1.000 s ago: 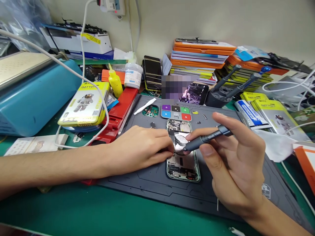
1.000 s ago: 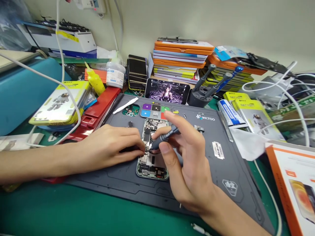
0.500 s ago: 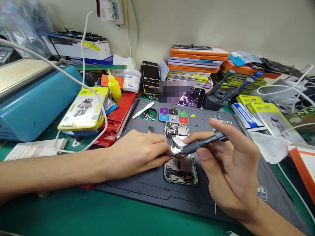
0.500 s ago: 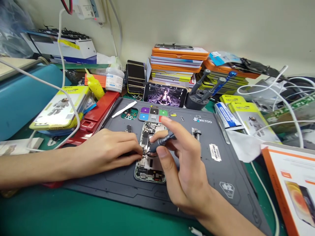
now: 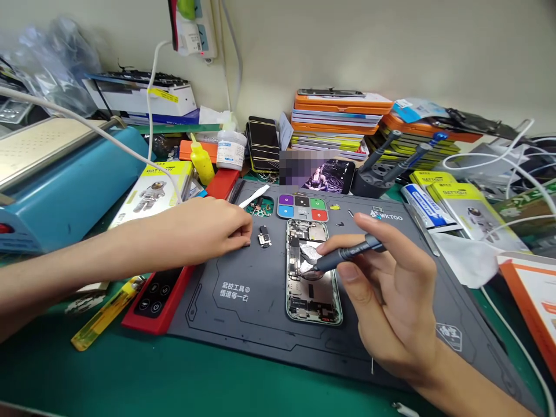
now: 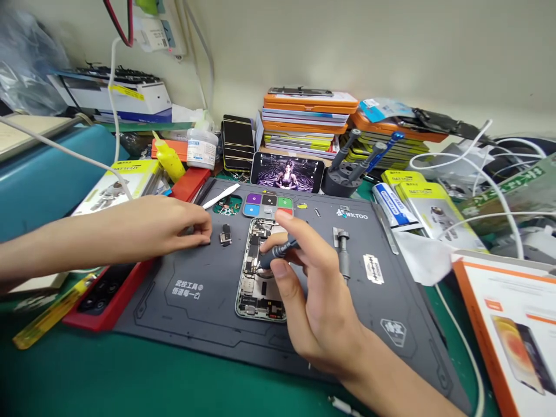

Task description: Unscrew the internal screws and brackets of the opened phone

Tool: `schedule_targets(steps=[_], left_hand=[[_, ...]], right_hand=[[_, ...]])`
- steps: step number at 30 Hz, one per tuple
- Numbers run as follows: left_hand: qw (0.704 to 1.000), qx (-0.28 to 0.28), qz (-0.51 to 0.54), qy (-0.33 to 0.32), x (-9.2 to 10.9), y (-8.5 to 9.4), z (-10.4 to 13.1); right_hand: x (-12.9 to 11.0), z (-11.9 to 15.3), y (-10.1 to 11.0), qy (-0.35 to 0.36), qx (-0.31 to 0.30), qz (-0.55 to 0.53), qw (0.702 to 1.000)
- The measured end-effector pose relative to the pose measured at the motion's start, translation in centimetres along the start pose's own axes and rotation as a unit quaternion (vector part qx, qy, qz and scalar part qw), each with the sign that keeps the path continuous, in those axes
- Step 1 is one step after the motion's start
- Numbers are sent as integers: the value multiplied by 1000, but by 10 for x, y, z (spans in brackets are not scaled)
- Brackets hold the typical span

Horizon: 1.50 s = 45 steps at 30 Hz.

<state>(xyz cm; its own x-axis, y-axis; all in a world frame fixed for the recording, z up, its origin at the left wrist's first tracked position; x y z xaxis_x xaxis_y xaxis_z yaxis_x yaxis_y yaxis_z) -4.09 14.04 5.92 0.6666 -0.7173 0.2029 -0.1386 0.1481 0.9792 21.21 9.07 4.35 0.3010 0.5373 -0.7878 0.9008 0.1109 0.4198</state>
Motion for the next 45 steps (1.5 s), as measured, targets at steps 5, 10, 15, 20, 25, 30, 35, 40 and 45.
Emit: schedule_targets(steps=[5,10,15,20,25,30,35,40,45], left_hand=[[999,16,-42,3,0,-2,-1],[1000,16,-9,5,-4,6,-6],[999,9,-13,-43,-2,1,-3],[997,13,-28,-69,2,2,0],[999,-15,-10,-50,-3,5,-5],[999,-7,-15,-48,-1,6,-6],[997,1,-10,-70,5,6,-3],[998,-17,-8,-58,0,6,-5],[998,-43,-10,-37,-7,2,-7]], right_hand=[[0,0,0,8,-4,0,1000],[1,-1,0,12,-5,4,1000],[2,0,0,7,0,9,1000],[2,1,1,1,2,5,1000],[2,0,1,-7,6,4,1000],[1,1,0,-6,1,2,1000],[2,3,2,0,0,6,1000],[2,1,0,-2,-5,8,1000],[-1,-1,-1,9,7,-15,1000]])
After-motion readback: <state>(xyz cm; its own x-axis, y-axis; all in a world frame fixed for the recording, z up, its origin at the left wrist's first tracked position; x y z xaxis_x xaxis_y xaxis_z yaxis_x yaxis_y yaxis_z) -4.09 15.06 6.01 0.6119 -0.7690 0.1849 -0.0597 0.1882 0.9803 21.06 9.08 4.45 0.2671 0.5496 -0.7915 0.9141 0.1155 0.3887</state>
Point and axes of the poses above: each hand's wrist, its own z-axis away from the middle knuckle, its own y-axis out of the back of the hand, x = y × z, the point moved 5 cm from there along -z, towards the middle knuckle, and after that the axes turned 15 degrees about -y, right-handed, at the moved point
